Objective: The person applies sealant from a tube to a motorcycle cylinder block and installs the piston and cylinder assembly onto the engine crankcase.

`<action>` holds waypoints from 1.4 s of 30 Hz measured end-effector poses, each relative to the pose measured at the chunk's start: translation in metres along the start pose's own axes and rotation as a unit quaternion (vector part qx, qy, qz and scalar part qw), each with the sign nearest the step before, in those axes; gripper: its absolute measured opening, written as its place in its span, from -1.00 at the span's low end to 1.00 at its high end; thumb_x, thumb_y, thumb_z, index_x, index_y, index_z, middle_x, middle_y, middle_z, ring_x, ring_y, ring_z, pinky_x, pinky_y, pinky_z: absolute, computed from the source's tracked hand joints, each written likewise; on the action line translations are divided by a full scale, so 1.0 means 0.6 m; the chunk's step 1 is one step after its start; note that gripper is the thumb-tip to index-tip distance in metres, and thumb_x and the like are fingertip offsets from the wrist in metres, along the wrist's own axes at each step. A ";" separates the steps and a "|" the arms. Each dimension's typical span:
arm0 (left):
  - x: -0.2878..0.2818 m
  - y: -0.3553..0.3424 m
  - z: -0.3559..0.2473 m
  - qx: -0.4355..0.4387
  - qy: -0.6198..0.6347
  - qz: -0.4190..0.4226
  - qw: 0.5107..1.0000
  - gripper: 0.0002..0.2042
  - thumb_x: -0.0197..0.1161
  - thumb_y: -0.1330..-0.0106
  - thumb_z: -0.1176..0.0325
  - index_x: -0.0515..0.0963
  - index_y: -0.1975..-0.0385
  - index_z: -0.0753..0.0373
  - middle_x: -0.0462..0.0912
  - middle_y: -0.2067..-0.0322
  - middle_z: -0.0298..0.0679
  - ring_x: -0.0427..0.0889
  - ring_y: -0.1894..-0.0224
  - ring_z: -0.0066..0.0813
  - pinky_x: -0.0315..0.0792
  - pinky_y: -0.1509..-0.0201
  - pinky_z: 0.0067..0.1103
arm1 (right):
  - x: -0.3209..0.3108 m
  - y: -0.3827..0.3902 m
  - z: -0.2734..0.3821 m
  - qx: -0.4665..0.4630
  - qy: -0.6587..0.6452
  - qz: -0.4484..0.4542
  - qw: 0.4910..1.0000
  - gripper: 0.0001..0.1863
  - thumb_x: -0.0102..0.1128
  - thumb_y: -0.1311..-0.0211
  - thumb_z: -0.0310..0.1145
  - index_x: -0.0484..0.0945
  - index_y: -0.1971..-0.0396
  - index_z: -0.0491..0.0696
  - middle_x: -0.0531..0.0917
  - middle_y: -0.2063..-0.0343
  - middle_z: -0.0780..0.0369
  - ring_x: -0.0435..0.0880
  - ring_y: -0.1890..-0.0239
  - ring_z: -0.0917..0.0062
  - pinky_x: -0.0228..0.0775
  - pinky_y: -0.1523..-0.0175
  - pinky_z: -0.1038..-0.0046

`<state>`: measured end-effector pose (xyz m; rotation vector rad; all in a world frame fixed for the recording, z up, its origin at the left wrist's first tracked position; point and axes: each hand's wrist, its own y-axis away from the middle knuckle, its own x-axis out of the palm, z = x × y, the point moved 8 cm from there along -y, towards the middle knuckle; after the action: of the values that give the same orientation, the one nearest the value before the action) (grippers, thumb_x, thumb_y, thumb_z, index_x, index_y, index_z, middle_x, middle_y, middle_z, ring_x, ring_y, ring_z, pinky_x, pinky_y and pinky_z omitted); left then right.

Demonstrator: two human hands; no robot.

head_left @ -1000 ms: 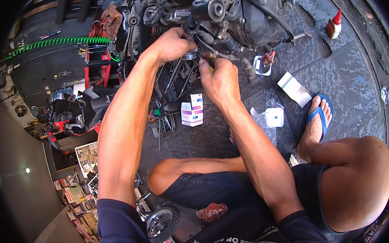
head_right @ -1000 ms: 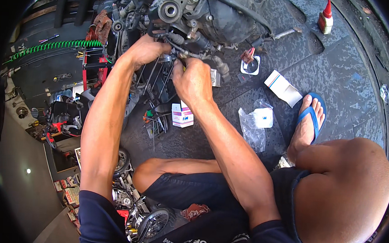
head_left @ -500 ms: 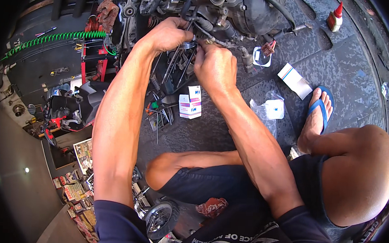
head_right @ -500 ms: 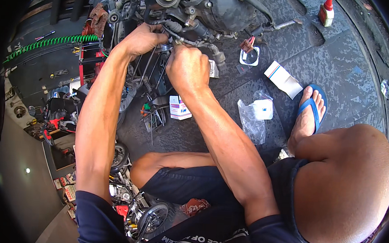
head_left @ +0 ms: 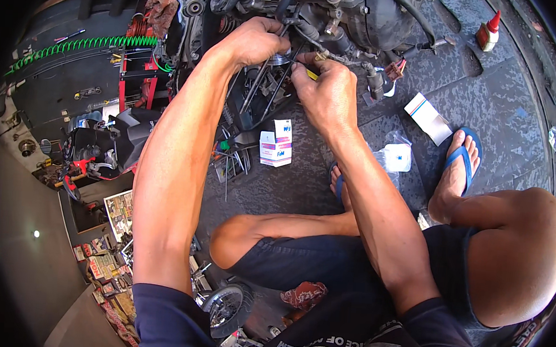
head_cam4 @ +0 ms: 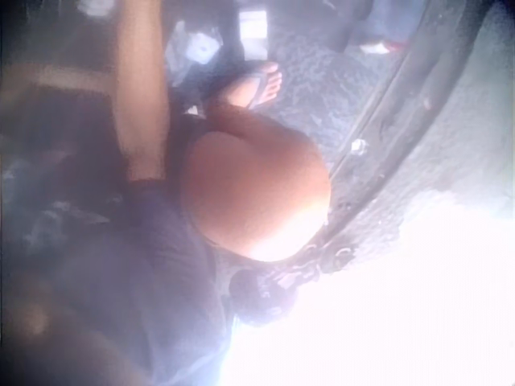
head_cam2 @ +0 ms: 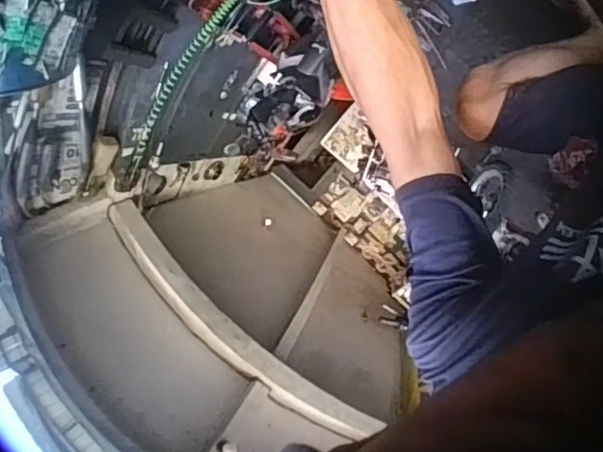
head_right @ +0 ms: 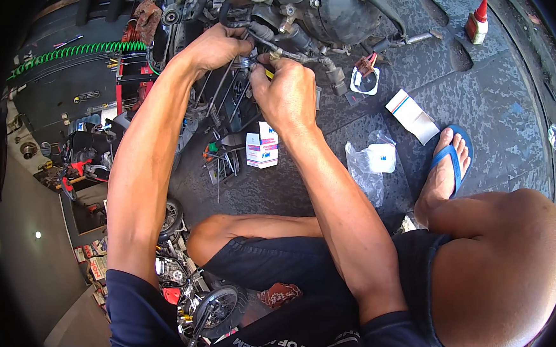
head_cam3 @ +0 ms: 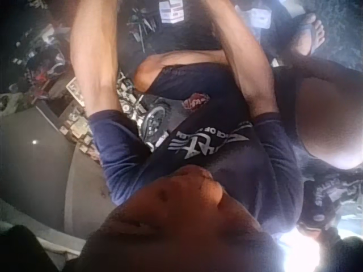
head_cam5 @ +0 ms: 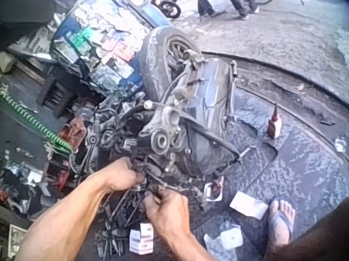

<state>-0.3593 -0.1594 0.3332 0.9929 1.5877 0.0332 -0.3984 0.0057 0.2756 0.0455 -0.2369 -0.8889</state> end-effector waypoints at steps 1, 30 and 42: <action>0.000 -0.002 0.000 0.001 0.000 0.004 1.000 -0.78 0.29 -0.11 0.41 0.71 0.28 0.36 0.67 0.44 -0.28 0.54 0.36 -0.52 0.40 0.18 -0.53 | 0.002 -0.002 -0.002 0.006 0.003 0.009 1.000 -0.71 0.29 -0.13 -0.29 0.74 0.23 -0.16 0.68 0.53 -0.09 0.75 0.36 0.05 0.58 0.16 0.20; 0.002 0.003 -0.002 0.023 -0.019 0.017 0.999 -0.86 0.28 -0.06 0.38 0.59 0.47 0.33 0.56 0.54 -0.33 0.46 0.43 -0.54 0.36 0.29 -0.53 | 0.035 -0.024 -0.019 -0.088 0.075 0.149 0.982 -0.65 0.08 -0.22 -0.35 0.70 0.03 -0.01 0.70 0.39 -0.11 0.73 0.26 -0.01 0.57 0.05 0.10; -0.002 0.017 -0.004 0.056 0.005 0.002 0.998 -0.76 0.23 -0.15 0.32 0.67 0.30 0.36 0.63 0.47 -0.28 0.52 0.39 -0.51 0.45 0.20 -0.51 | 0.040 -0.020 -0.025 -0.031 0.072 0.181 0.980 -0.64 0.10 -0.31 -0.34 0.65 -0.06 -0.08 0.72 0.29 -0.11 0.75 0.17 0.16 0.53 0.01 0.24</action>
<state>-0.3557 -0.1525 0.3398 1.0841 1.6099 -0.0486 -0.3896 -0.0211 0.2639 0.0083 -0.0776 -0.5273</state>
